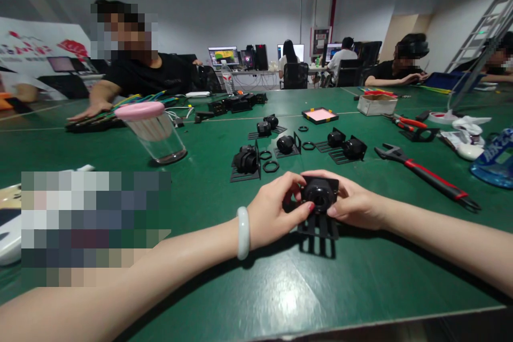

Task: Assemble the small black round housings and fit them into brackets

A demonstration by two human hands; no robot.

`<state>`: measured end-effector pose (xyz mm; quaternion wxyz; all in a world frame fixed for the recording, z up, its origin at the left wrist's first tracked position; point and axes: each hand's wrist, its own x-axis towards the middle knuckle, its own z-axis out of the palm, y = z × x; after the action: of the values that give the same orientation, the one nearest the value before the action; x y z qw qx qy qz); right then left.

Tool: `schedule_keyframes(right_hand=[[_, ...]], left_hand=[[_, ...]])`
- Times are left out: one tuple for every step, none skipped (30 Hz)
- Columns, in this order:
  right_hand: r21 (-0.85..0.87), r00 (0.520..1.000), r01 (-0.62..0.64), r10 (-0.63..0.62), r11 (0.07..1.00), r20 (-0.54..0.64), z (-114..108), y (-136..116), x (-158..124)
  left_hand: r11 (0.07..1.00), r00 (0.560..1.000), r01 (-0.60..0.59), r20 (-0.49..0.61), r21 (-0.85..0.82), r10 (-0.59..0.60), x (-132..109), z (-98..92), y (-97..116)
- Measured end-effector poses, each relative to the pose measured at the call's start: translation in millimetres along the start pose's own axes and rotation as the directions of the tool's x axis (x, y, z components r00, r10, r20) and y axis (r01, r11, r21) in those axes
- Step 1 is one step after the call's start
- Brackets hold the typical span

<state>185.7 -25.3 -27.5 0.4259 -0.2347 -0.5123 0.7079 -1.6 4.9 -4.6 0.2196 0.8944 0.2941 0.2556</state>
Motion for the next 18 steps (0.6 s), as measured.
schedule_keyframes(right_hand=[[-0.067,0.998,0.049,-0.052,0.997,-0.042,0.8,1.6,0.2],[-0.149,0.992,0.093,-0.105,0.984,-0.076,1.9,3.3,0.4],[-0.242,0.983,0.129,-0.155,0.962,-0.095,3.2,5.0,0.5],[-0.337,0.975,0.154,-0.199,0.929,-0.103,4.7,6.6,0.4],[-0.422,0.966,0.175,-0.238,0.889,-0.102,6.5,8.1,0.0],[-0.491,0.955,0.195,-0.278,0.849,-0.101,8.7,9.3,-0.8],[-0.545,0.944,0.214,-0.315,0.811,-0.098,11.0,10.4,-2.0],[-0.58,0.936,0.229,-0.341,0.781,-0.089,13.6,11.1,-3.6],[-0.6,0.933,0.236,-0.351,0.765,-0.08,16.2,11.4,-5.6],[-0.609,0.937,0.232,-0.343,0.758,-0.069,18.9,11.5,-7.8],[-0.612,0.945,0.219,-0.32,0.76,-0.06,21.4,11.2,-10.0],[-0.613,0.954,0.2,-0.295,0.765,-0.057,23.8,10.7,-12.0],[-0.612,0.96,0.181,-0.273,0.77,-0.061,26.0,10.2,-13.6],[-0.611,0.963,0.163,-0.259,0.774,-0.071,27.8,9.8,-14.7],[-0.608,0.964,0.15,-0.252,0.78,-0.086,29.1,9.6,-15.2],[-0.602,0.963,0.141,-0.25,0.786,-0.101,30.1,9.9,-15.1],[-0.591,0.961,0.136,-0.25,0.795,-0.116,30.5,10.5,-14.5],[-0.574,0.96,0.133,-0.248,0.808,-0.128,30.6,11.4,-13.6]], left_hand=[[1.0,1.0,0.014,0.001,-0.014,-0.014,0.9,-0.3,-0.8],[0.999,1.0,0.027,0.001,-0.031,-0.027,1.7,-0.6,-1.5],[0.998,0.999,0.038,0.001,-0.044,-0.038,2.3,-0.9,-1.9],[0.998,0.999,0.043,-0.004,-0.048,-0.044,2.5,-1.1,-2.1],[0.998,0.999,0.042,-0.011,-0.039,-0.042,2.4,-1.2,-1.8],[0.999,0.999,0.032,-0.019,-0.017,-0.032,2.0,-1.1,-1.2],[1.0,1.0,0.015,-0.028,0.015,-0.014,1.3,-0.9,-0.4],[0.999,0.999,-0.008,-0.037,0.052,0.01,0.5,-0.5,0.6],[0.996,0.998,-0.031,-0.043,0.088,0.035,-0.4,0.0,1.6],[0.992,0.997,-0.05,-0.046,0.119,0.056,-1.2,0.4,2.4],[0.987,0.996,-0.063,-0.046,0.146,0.071,-1.8,0.8,3.0],[0.983,0.996,-0.071,-0.044,0.168,0.079,-2.3,1.0,3.4],[0.98,0.996,-0.074,-0.038,0.182,0.083,-2.5,1.1,3.5],[0.979,0.996,-0.077,-0.029,0.189,0.083,-2.6,0.9,3.4],[0.979,0.996,-0.078,-0.017,0.188,0.082,-2.6,0.6,3.3],[0.98,0.997,-0.077,0.0,0.181,0.079,-2.6,0.2,3.0],[0.983,0.997,-0.074,0.023,0.17,0.071,-2.5,-0.2,2.7],[0.986,0.997,-0.068,0.052,0.155,0.061,-2.5,-0.5,2.4]])
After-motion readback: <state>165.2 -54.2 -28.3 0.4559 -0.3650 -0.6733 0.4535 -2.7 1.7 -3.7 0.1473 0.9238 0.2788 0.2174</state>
